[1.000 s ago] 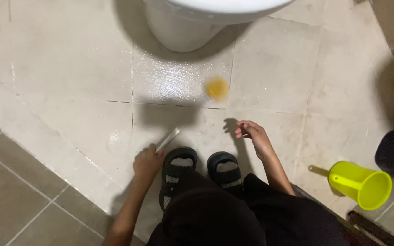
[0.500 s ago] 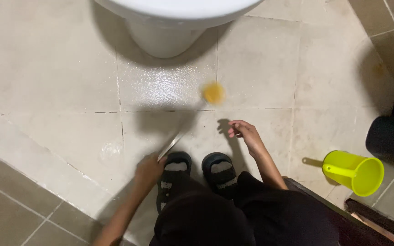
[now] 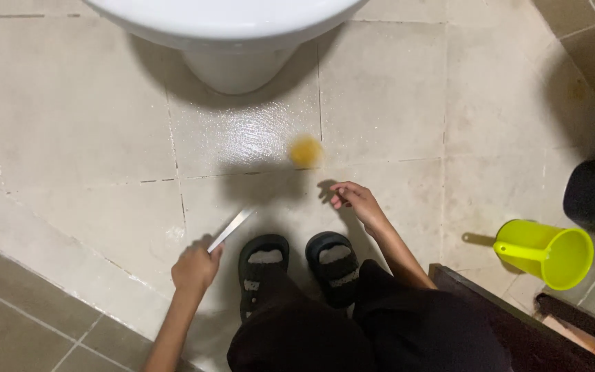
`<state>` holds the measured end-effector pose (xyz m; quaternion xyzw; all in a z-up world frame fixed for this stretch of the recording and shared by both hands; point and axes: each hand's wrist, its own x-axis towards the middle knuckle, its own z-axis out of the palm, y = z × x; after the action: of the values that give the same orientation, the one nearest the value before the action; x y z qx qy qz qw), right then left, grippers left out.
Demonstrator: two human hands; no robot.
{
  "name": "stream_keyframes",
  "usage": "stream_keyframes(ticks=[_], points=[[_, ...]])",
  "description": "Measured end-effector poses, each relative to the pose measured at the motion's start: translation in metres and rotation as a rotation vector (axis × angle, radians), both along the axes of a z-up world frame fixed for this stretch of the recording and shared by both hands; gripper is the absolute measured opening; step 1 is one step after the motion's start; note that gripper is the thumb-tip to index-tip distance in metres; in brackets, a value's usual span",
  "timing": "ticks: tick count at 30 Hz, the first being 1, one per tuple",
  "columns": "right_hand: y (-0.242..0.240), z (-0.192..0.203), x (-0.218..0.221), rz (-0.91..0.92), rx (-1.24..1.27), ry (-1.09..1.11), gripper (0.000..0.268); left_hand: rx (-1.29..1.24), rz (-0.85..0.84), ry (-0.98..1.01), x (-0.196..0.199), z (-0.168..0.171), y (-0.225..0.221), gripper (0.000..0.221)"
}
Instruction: Scrubbing a stain on a bathroom floor using a brush and pouring water from a dipper.
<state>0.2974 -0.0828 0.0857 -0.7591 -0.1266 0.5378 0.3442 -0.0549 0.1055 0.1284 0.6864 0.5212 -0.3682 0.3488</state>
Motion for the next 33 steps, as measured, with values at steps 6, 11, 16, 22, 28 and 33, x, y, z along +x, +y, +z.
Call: stream_keyframes(ticks=[6, 11, 16, 22, 28, 33], points=[[0.014, 0.004, -0.018, 0.093, 0.073, 0.140, 0.037, 0.092, 0.289, -0.324, 0.034, -0.051, -0.048, 0.049], [0.016, -0.020, -0.061, 0.516, 0.009, 0.103, 0.035, 0.091, -0.173, -0.338, 0.076, -0.045, -0.052, 0.052], [-0.006, -0.074, -0.075, 0.404, 0.440, 0.071, 0.041, -0.043, 0.155, -0.462, 0.119, -0.123, -0.110, 0.050], [-0.001, -0.065, -0.064, -0.078, 0.239, 0.290, 0.030, -0.270, 0.047, -1.121, 0.141, -0.052, -0.091, 0.041], [-0.042, -0.006, 0.035, -0.427, -0.054, 0.152, 0.026, 0.028, -0.333, -0.694, 0.110, -0.028, -0.078, 0.049], [-0.127, -0.028, 0.050, -0.962, 0.038, -0.246, 0.053, 0.455, -0.421, -0.638, 0.058, -0.067, -0.101, 0.059]])
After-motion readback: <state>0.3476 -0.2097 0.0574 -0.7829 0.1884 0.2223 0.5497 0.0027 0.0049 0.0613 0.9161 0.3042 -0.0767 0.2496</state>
